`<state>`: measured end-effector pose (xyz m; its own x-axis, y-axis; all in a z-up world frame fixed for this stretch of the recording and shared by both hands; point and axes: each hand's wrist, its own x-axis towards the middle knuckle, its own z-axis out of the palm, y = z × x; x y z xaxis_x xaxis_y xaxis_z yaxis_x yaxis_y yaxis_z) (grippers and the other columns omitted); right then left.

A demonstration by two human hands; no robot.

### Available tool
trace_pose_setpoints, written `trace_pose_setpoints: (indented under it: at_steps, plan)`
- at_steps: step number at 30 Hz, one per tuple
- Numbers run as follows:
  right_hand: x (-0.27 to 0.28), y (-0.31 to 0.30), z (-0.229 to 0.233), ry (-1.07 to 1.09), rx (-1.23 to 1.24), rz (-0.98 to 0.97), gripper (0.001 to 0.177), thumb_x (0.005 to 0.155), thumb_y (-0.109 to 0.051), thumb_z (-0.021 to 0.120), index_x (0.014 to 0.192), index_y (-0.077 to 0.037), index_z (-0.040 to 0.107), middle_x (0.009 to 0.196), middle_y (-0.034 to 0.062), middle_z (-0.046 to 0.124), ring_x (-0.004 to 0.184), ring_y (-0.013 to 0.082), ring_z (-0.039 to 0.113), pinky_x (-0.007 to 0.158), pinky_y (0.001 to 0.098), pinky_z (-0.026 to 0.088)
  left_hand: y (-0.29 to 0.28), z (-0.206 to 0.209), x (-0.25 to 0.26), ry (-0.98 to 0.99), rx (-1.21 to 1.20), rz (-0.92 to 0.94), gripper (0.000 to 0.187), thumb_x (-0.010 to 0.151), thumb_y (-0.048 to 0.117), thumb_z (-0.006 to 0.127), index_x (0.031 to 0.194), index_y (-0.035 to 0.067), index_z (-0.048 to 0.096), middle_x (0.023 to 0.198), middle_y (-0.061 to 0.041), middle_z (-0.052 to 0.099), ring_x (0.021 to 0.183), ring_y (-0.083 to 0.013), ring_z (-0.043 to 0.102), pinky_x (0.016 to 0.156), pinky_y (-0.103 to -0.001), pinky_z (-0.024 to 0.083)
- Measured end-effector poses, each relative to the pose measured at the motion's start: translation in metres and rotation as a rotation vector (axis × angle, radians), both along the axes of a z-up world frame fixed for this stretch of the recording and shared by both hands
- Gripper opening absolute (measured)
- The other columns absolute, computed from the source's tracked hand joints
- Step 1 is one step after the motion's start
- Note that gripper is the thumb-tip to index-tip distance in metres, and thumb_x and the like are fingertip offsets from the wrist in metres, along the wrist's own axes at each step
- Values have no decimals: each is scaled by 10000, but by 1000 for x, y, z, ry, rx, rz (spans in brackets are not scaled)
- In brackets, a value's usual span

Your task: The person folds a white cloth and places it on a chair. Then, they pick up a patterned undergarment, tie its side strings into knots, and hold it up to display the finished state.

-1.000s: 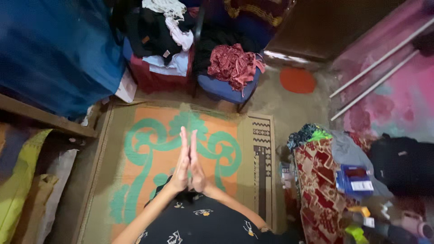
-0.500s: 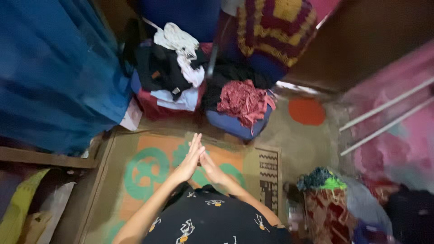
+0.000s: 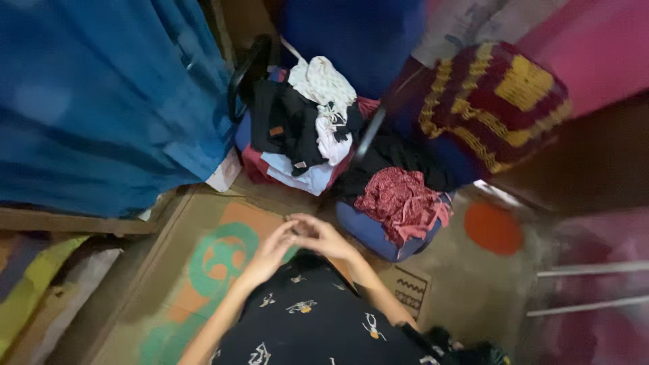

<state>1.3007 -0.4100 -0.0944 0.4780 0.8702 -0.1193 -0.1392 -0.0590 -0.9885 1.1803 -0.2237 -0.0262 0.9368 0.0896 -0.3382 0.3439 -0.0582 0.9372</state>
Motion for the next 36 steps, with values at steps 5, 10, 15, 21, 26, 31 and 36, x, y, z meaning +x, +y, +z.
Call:
trace_pose_setpoints:
  at_steps: [5, 10, 15, 21, 26, 31, 36]
  plan:
    - [143, 29, -6, 344, -228, -319, 407, 927, -160, 632, 1319, -52, 631, 1259, 82, 701, 1012, 224, 680, 857, 356, 539, 29, 9, 46, -82, -63, 254, 406, 1005, 261, 559, 1357, 65, 608, 1234, -62, 744, 1123, -167, 677, 965, -313, 513]
    - [288, 63, -8, 671, -69, -609, 394, 940, -292, 633, 1267, -72, 649, 1240, 75, 712, 1006, 235, 678, 829, 377, 563, 38, 17, 86, 13, -6, 416, 403, 1000, 257, 565, 1355, 74, 623, 1202, -60, 756, 1055, -172, 681, 901, -319, 530]
    - [366, 120, 9, 630, -294, -991, 193, 891, -184, 708, 1001, -48, 627, 976, 102, 653, 768, 251, 679, 571, 349, 559, 16, 3, 101, 42, -42, 487, 402, 1007, 285, 562, 1353, 85, 610, 1216, -60, 752, 1073, -154, 691, 906, -314, 535]
    - [367, 168, 24, 226, -627, -927, 246, 829, -150, 784, 836, 50, 639, 784, 152, 683, 628, 257, 671, 469, 360, 502, 4, -2, 81, 309, -49, 559, 455, 969, 326, 575, 1382, 133, 583, 1189, -62, 757, 993, -188, 741, 876, -334, 570]
    - [371, 177, 9, -269, -768, -984, 428, 800, -297, 876, 905, 79, 703, 788, 111, 711, 661, 195, 632, 568, 343, 511, 5, 3, 75, 339, -18, 604, 462, 980, 338, 561, 1397, 140, 551, 1235, -56, 728, 1032, -193, 718, 895, -338, 550]
    - [364, 195, 3, -259, -262, -866, 351, 1029, -293, 713, 941, 46, 696, 724, 28, 606, 592, 107, 496, 505, 291, 388, 14, 19, 50, 285, 28, 658, 442, 980, 321, 562, 1385, 143, 569, 1261, -36, 738, 1055, -183, 714, 924, -334, 537]
    - [236, 211, 37, -129, -28, -332, 216, 1055, -229, 634, 982, -48, 726, 691, -63, 510, 581, 36, 422, 503, 229, 321, 31, 41, 12, 69, 84, 840, 429, 988, 278, 591, 1391, 130, 576, 1263, -56, 739, 1115, -184, 700, 960, -341, 546]
